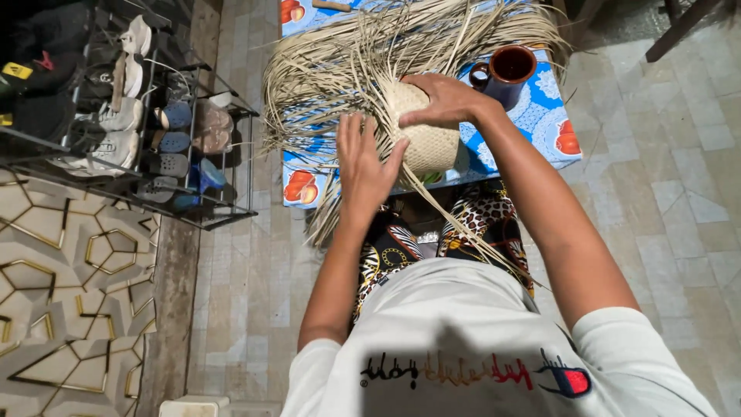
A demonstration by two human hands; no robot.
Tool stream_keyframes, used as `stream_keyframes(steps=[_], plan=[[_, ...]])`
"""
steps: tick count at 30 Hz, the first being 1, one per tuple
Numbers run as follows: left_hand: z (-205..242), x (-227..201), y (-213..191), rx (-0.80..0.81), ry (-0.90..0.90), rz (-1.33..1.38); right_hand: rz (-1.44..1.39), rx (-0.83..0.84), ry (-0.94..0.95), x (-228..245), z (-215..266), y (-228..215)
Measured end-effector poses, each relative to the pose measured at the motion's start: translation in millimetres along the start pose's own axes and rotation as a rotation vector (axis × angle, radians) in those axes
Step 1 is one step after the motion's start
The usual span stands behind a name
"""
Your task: Shaping a woven straw hat by pressing a wooden mold into it on a low table.
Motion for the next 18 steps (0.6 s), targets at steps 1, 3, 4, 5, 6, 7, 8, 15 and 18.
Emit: stream_keyframes(steps=[1,3,4,5,6,7,8,15,18], plan=[[-8.6,-1.0,2.6,-0.002,0.001,-0.001,0.000,-0.002,-0.002,4.4,1.8,-3.2],[-24.1,-2.5,11.7,0.139,0.035,-0.093,-0.130,0.014,0.052,11.5,5.1,-7.4],[-31.4,0.4,17.7,0.141,0.032,-0.093,-0.130,0.017,0.052,2.0,-2.3,-5.1],[-38.2,3.3,22.6,0.113,0.081,-0.027,-0.233,-0.053,-0.003,-5.5,-10.3,-3.4],[-44.6,6.3,27.2,0.086,0.130,0.039,-0.336,-0.124,-0.058,-13.1,-18.0,-1.7],[-50.0,11.2,29.9,0.089,0.126,0.039,-0.338,-0.120,-0.057,-28.1,-29.3,4.6],[-55.2,15.3,32.7,0.107,0.146,0.131,-0.418,-0.241,-0.096,-43.0,-39.7,8.3],[-83.4,22.9,29.3,0.258,-0.019,0.491,-0.554,-1.469,-0.268,-118.2,42.4,55.3],[-100.5,26.8,38.4,0.213,-0.016,0.531,-0.490,-1.542,-0.041,-184.0,57.0,71.2]])
Point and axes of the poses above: each hand's wrist, its own z-axis away from the middle knuckle, its own y-axis out of the palm, x = y × z, the point moved 2 cm from there along -z, towards the middle knuckle, and after that the axes turned 4 degrees about -z, right-handed, at the moved point
